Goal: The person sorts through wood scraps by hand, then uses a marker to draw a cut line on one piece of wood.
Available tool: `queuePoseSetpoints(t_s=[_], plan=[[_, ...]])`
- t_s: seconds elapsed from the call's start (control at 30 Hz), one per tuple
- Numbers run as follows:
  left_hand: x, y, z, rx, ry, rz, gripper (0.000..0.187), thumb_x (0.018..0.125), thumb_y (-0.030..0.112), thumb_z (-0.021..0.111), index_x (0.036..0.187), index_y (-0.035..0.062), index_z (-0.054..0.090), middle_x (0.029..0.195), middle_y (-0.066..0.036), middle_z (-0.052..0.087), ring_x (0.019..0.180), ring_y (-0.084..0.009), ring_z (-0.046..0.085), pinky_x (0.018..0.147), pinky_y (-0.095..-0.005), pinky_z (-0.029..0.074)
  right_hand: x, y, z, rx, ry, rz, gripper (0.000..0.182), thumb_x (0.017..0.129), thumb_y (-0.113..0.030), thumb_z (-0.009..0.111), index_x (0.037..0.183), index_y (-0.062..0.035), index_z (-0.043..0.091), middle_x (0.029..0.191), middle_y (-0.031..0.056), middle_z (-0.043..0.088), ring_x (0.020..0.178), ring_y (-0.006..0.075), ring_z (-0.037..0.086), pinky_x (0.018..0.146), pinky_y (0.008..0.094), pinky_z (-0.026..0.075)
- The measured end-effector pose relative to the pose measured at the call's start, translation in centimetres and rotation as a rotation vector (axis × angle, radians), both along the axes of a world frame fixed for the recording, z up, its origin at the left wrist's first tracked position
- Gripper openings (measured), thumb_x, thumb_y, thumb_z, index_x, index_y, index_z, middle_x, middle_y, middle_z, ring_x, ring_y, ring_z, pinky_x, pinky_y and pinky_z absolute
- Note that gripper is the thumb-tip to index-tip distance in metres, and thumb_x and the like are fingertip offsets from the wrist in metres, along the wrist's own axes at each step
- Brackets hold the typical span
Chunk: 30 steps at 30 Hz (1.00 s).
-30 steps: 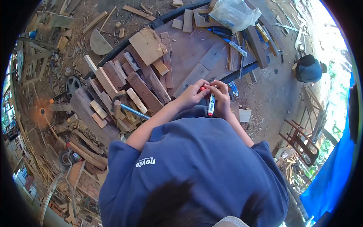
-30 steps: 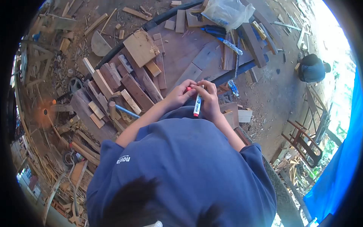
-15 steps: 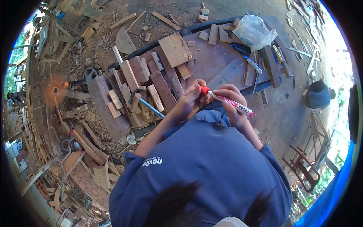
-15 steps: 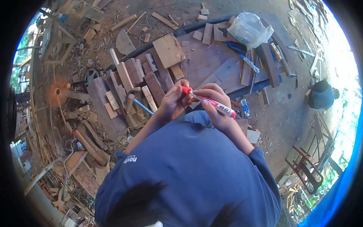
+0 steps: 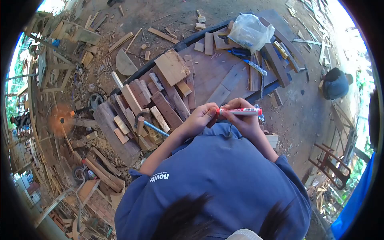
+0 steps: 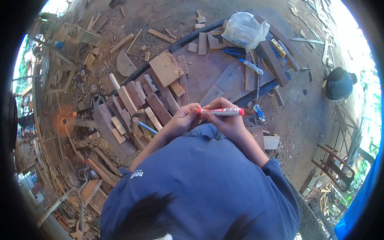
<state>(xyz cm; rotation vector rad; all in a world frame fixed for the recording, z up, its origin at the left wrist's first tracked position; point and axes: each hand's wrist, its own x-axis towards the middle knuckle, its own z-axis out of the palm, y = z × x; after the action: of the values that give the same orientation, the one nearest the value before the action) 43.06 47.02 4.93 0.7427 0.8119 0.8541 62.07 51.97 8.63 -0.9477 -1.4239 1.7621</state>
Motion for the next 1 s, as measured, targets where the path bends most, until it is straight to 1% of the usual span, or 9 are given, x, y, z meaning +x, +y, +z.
queuePoseSetpoints(t_s=[0.23, 0.37, 0.43, 0.53, 0.63, 0.73, 0.8, 0.93, 1.0], plan=[[-1.1, 1.6, 0.5, -0.307, -0.249, -0.218, 0.042, 0.102, 0.044, 0.043, 0.097, 0.0047, 0.057, 0.058, 0.006, 0.037, 0.046, -0.0047, 0.029, 0.046, -0.0224, 0.024, 1.1, 1.0, -1.3, 0.304, 0.008, 0.121, 0.015, 0.086, -0.007, 0.072, 0.093, -0.0003, 0.060, 0.087, 0.0048, 0.065, 0.084, 0.0108, 0.063, 0.070, 0.0283, 0.051], [0.7, 2.8, -2.0, -0.273, -0.073, -0.240, 0.048, 0.101, 0.050, 0.040, 0.101, 0.0043, 0.055, 0.063, 0.001, 0.047, 0.050, -0.0084, 0.042, 0.049, -0.0223, 0.034, 2.7, 3.0, -4.5, -0.338, -0.008, 0.097, 0.018, 0.095, -0.018, 0.064, 0.097, -0.0006, 0.062, 0.090, 0.0065, 0.067, 0.088, 0.0127, 0.065, 0.078, 0.0277, 0.053], [2.5, 2.0, -7.4, -0.205, -0.090, -0.198, 0.048, 0.102, 0.050, 0.038, 0.103, 0.0045, 0.054, 0.070, -0.002, 0.053, 0.059, -0.0126, 0.051, 0.055, -0.0250, 0.042, 3.9, 5.3, -6.9, -0.426, -0.065, 0.051, 0.028, 0.099, -0.029, 0.057, 0.098, -0.0014, 0.063, 0.090, 0.0067, 0.067, 0.086, 0.0136, 0.066, 0.076, 0.0274, 0.053], [3.2, 1.2, -9.4, -0.020, 0.824, -0.163, 0.043, 0.102, 0.043, 0.041, 0.107, 0.0021, 0.053, 0.090, -0.021, 0.068, 0.090, -0.0374, 0.065, 0.080, -0.0446, 0.049, 6.9, 10.1, -10.6, -0.416, -0.343, -0.250, 0.037, 0.100, -0.039, 0.051, 0.097, -0.0039, 0.063, 0.094, 0.0075, 0.068, 0.085, 0.0157, 0.067, 0.075, 0.0301, 0.054], [0.7, -1.3, -13.5, -0.288, 0.823, -0.181, 0.043, 0.100, 0.042, 0.044, 0.110, 0.0021, 0.056, 0.097, -0.024, 0.067, 0.097, -0.0414, 0.063, 0.086, -0.0456, 0.048, 11.2, 15.8, -13.7, -0.477, -0.334, -0.497, 0.035, 0.099, -0.040, 0.053, 0.096, -0.0069, 0.061, 0.089, 0.0069, 0.069, 0.080, 0.0148, 0.066, 0.072, 0.0300, 0.053], [-2.8, -2.9, -12.7, -0.223, 1.160, -0.258, 0.042, 0.097, 0.040, 0.047, 0.107, 0.0008, 0.060, 0.103, -0.026, 0.066, 0.102, -0.0416, 0.061, 0.088, -0.0454, 0.047, 14.5, 20.6, -19.3, -0.551, -0.278, -0.590, 0.033, 0.099, -0.039, 0.053, 0.097, -0.0071, 0.059, 0.083, 0.0063, 0.068, 0.076, 0.0137, 0.065, 0.070, 0.0295, 0.053], [-4.9, -5.1, -14.2, -0.322, 1.232, -0.236, 0.041, 0.097, 0.038, 0.048, 0.103, 0.0001, 0.061, 0.105, -0.026, 0.065, 0.103, -0.0412, 0.061, 0.088, -0.0456, 0.047, 15.9, 23.4, -23.3, -0.514, -0.583, -0.499, 0.035, 0.097, -0.041, 0.055, 0.099, -0.0062, 0.057, 0.083, 0.0066, 0.067, 0.076, 0.0138, 0.065, 0.068, 0.0295, 0.053], [-6.1, -8.9, -16.9, -0.462, 1.134, 0.016, 0.035, 0.097, 0.032, 0.050, 0.101, -0.0009, 0.060, 0.100, -0.025, 0.066, 0.100, -0.0393, 0.063, 0.085, -0.0433, 0.048, 15.0, 25.4, -26.7, -0.465, -0.520, -0.452, 0.041, 0.095, -0.042, 0.058, 0.103, -0.0019, 0.057, 0.091, 0.0100, 0.066, 0.084, 0.0190, 0.065, 0.074, 0.0321, 0.052], [-5.4, -10.0, -17.2, -0.510, 1.109, 0.047, 0.033, 0.097, 0.031, 0.051, 0.101, -0.0008, 0.060, 0.098, -0.024, 0.066, 0.098, -0.0384, 0.063, 0.085, -0.0424, 0.048, 13.1, 23.4, -28.9, 0.062, -0.743, -0.779, 0.048, 0.093, -0.043, 0.060, 0.109, 0.0025, 0.056, 0.098, 0.0135, 0.065, 0.090, 0.0234, 0.063, 0.080, 0.0343, 0.050]])
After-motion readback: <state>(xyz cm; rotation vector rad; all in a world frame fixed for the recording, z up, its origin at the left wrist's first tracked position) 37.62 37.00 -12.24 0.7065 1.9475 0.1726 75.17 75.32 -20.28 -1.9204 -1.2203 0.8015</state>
